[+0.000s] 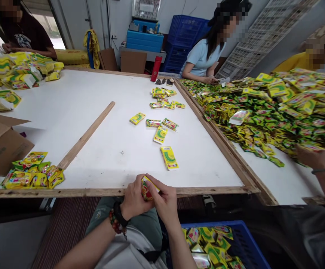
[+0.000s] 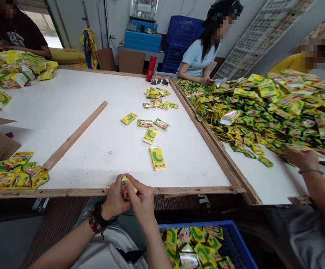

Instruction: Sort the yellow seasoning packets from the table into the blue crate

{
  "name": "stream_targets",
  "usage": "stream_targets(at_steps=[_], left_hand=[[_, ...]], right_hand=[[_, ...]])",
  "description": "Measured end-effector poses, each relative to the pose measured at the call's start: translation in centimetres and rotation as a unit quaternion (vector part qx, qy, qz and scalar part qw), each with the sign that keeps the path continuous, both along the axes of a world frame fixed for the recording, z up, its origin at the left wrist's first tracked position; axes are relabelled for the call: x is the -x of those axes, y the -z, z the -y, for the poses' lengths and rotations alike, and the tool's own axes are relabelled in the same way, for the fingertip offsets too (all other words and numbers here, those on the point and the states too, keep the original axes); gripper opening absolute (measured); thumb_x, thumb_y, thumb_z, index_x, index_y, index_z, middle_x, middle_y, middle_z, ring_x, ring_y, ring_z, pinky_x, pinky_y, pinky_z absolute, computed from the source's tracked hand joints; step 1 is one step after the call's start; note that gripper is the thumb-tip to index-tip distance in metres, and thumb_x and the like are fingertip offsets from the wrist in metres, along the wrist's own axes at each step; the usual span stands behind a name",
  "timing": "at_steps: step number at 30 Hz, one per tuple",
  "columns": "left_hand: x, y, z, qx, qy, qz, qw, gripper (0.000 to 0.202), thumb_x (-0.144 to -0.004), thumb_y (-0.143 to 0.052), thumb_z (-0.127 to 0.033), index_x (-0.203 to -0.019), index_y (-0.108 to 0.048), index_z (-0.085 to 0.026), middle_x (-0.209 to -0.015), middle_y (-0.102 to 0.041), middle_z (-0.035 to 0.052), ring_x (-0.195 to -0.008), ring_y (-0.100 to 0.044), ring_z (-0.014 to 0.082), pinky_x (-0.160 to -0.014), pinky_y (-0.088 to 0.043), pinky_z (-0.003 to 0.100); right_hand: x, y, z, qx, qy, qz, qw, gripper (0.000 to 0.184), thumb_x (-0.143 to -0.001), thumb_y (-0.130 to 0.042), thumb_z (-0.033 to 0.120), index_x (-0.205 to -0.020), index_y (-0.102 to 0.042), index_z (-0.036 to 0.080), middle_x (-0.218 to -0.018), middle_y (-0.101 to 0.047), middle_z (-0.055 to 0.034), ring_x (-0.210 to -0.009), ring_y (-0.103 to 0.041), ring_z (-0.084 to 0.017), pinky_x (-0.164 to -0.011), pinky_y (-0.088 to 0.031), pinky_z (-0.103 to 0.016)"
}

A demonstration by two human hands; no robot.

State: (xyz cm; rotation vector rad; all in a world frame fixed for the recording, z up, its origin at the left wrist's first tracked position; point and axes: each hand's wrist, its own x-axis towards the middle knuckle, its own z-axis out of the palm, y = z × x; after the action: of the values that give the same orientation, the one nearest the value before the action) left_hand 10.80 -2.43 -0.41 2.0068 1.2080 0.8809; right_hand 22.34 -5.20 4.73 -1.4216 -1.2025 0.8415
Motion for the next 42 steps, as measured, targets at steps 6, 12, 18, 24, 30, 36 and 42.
stream_targets(at_steps=[6,12,18,24,30,36,42], left_hand=[[-0.2,0.2,-0.1,0.012,-0.027,0.010,1.000,0.046,-0.064,-0.065,-0.031,-0.102,-0.042,-0.021,-0.082,-0.062,0.0032,-0.067,-0.063,0.0222,-0.057,-0.049,0.032],[0.8,-1.1,-0.2,0.003,0.095,0.071,0.993,0.052,-0.064,-0.070,-0.030,-0.109,-0.046,-0.023,-0.096,-0.061,0.0033,-0.068,-0.058,0.0159,-0.062,-0.049,0.029],[1.9,-1.9,-0.3,0.039,0.055,0.091,0.994,0.018,-0.090,-0.052,-0.034,-0.104,-0.055,-0.022,-0.089,-0.060,0.0037,-0.071,-0.058,0.0145,-0.063,-0.050,0.026],[-1.3,-3.4,-0.3,-0.054,0.147,0.082,0.984,0.018,-0.094,-0.042,-0.018,-0.100,-0.059,-0.020,-0.095,-0.065,0.0074,-0.088,-0.061,0.0182,-0.076,-0.054,0.032],[-0.9,-3.6,-2.6,-0.140,0.138,0.036,0.980,0.034,-0.093,-0.037,-0.011,-0.118,-0.056,-0.022,-0.111,-0.066,0.0096,-0.107,-0.060,0.0218,-0.092,-0.053,0.043],[-0.1,-4.6,-3.8,-0.225,0.114,-0.064,0.966,0.074,-0.081,-0.065,-0.030,-0.145,-0.027,-0.021,-0.149,-0.035,0.0175,-0.143,-0.024,0.0375,-0.111,-0.028,0.063],[-0.7,-2.6,-1.9,-0.115,0.067,-0.019,0.991,0.078,-0.075,-0.066,-0.028,-0.140,-0.022,-0.020,-0.114,-0.063,0.0104,-0.086,-0.067,0.0235,-0.075,-0.055,0.038]], right_hand=[[-0.5,-0.1,-0.7,-0.015,-0.136,0.052,0.989,0.037,-0.087,-0.062,0.028,-0.123,-0.065,0.022,-0.119,-0.069,-0.0067,-0.104,-0.069,-0.025,-0.090,-0.055,-0.036],[-2.0,-0.1,3.1,-0.040,-0.122,0.176,0.976,0.038,-0.094,-0.045,0.027,-0.129,-0.061,0.025,-0.097,-0.076,-0.0079,-0.078,-0.073,-0.019,-0.069,-0.057,-0.027],[-11.6,0.9,9.6,0.268,0.054,0.451,0.850,0.042,-0.083,-0.055,0.048,-0.103,-0.075,0.017,-0.081,-0.076,-0.0170,-0.065,-0.072,-0.035,-0.052,-0.055,-0.039],[-10.5,4.0,-1.0,0.129,0.108,0.423,0.891,0.077,-0.081,-0.064,0.037,-0.145,-0.036,0.005,-0.141,-0.047,-0.0254,-0.132,-0.045,-0.036,-0.103,-0.042,-0.050],[-10.1,3.1,-7.3,0.107,-0.007,0.416,0.903,0.045,-0.080,-0.050,0.007,-0.121,-0.066,0.018,-0.127,-0.063,-0.0164,-0.102,-0.068,-0.028,-0.087,-0.051,-0.036],[-7.5,-1.9,-1.5,0.015,-0.037,0.322,0.946,0.033,-0.096,-0.041,0.029,-0.109,-0.069,0.019,-0.090,-0.075,-0.0075,-0.074,-0.068,-0.020,-0.068,-0.051,-0.026],[-3.8,-2.9,0.3,0.003,-0.022,-0.074,0.997,0.037,-0.085,-0.064,0.044,-0.108,-0.072,0.016,-0.077,-0.072,-0.0028,-0.066,-0.064,-0.017,-0.062,-0.054,-0.026]])
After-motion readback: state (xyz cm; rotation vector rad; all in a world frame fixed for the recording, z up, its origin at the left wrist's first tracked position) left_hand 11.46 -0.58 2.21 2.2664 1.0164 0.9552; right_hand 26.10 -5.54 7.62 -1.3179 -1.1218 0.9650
